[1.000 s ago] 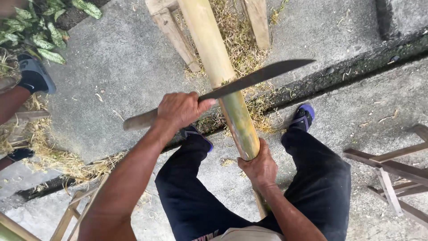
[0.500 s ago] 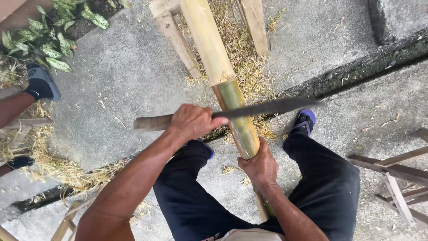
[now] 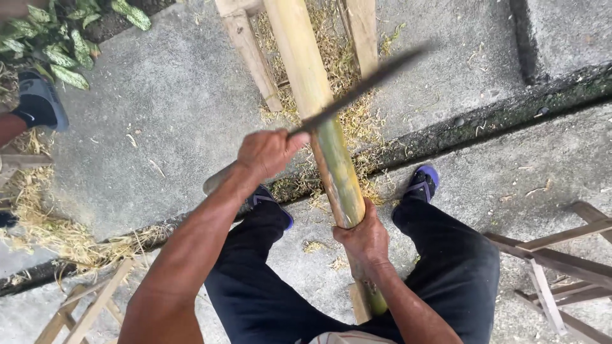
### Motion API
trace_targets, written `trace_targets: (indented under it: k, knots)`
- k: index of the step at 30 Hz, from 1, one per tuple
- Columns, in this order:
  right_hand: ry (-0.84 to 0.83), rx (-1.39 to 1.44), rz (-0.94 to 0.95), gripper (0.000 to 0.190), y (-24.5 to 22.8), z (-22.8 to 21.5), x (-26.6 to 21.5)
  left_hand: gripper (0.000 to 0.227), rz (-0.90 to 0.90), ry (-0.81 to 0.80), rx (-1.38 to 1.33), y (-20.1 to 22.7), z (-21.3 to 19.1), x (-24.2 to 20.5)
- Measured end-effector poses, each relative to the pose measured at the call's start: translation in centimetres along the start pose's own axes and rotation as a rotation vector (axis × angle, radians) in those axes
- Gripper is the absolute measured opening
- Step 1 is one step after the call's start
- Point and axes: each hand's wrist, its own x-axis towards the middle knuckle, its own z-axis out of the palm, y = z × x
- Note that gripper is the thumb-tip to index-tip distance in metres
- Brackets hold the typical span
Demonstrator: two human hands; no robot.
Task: The recorder is using a machete to shave and shape a long piece of bamboo supported on a wooden stand.
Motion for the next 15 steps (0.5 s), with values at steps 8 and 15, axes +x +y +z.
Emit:
trace_targets:
  k: [8,15]
  knots:
    - [0.011,-0.020,-0.037,0.096,0.9,0.3,0.8,0.088,0.028,0.059,-0.055,-0.9,1.2,0.7]
    - [0.025,-0.111,-0.029,0.098,0.5,0.9,0.0,0.084,-0.038,-0.172,0.104,0.3,-4.7,1.0]
